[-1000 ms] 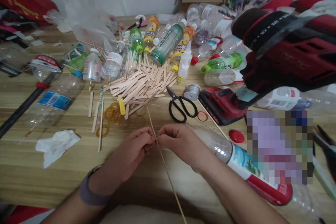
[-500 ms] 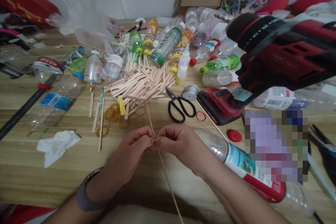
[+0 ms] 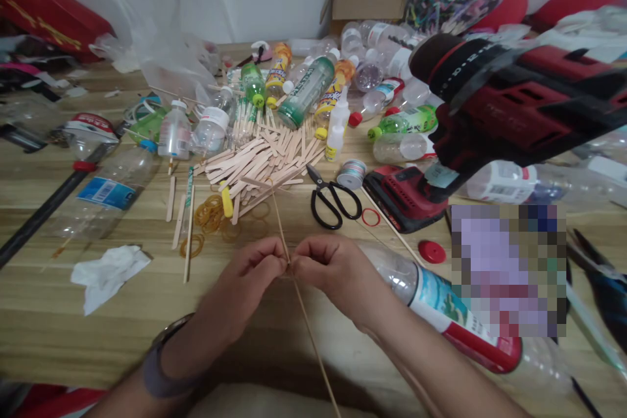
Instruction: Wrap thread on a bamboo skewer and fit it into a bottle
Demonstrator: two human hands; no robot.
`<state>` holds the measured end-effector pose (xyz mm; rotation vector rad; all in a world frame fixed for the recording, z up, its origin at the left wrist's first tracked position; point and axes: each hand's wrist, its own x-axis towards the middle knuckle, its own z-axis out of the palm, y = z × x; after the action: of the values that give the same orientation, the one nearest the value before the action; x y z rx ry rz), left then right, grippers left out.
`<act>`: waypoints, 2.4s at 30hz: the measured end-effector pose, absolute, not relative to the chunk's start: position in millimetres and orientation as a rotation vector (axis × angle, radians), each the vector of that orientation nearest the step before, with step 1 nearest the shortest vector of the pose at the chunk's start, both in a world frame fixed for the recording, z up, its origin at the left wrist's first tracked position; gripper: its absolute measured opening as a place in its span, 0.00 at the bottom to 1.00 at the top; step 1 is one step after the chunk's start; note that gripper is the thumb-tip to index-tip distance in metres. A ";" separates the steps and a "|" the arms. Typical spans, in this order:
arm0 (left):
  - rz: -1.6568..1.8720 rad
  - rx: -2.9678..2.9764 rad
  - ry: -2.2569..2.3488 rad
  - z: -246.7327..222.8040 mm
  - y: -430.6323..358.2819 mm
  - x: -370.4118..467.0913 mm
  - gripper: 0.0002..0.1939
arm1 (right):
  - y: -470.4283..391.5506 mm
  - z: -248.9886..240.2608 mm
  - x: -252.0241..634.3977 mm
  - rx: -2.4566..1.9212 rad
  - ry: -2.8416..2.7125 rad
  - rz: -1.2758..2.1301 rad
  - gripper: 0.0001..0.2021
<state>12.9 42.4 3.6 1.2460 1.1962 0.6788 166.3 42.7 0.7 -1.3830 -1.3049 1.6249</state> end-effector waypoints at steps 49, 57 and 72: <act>0.728 1.239 1.050 2.7 47.3 1.9 0.07 | 25.8 6.1 172.7 -1.261 -1.227 1.587 0.14; 0.886 1.207 1.015 -1.7 47.1 9.0 0.09 | 27.4 -2.4 160.0 -1.199 -1.041 1.640 0.23; 0.946 1.123 1.036 -1.7 40.3 11.9 0.08 | 18.7 -9.0 165.0 -1.308 -1.339 1.473 0.09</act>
<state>11.9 40.3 -1.7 1.1229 1.0358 0.9460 165.0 18.7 -9.0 -1.3081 -1.3388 1.4729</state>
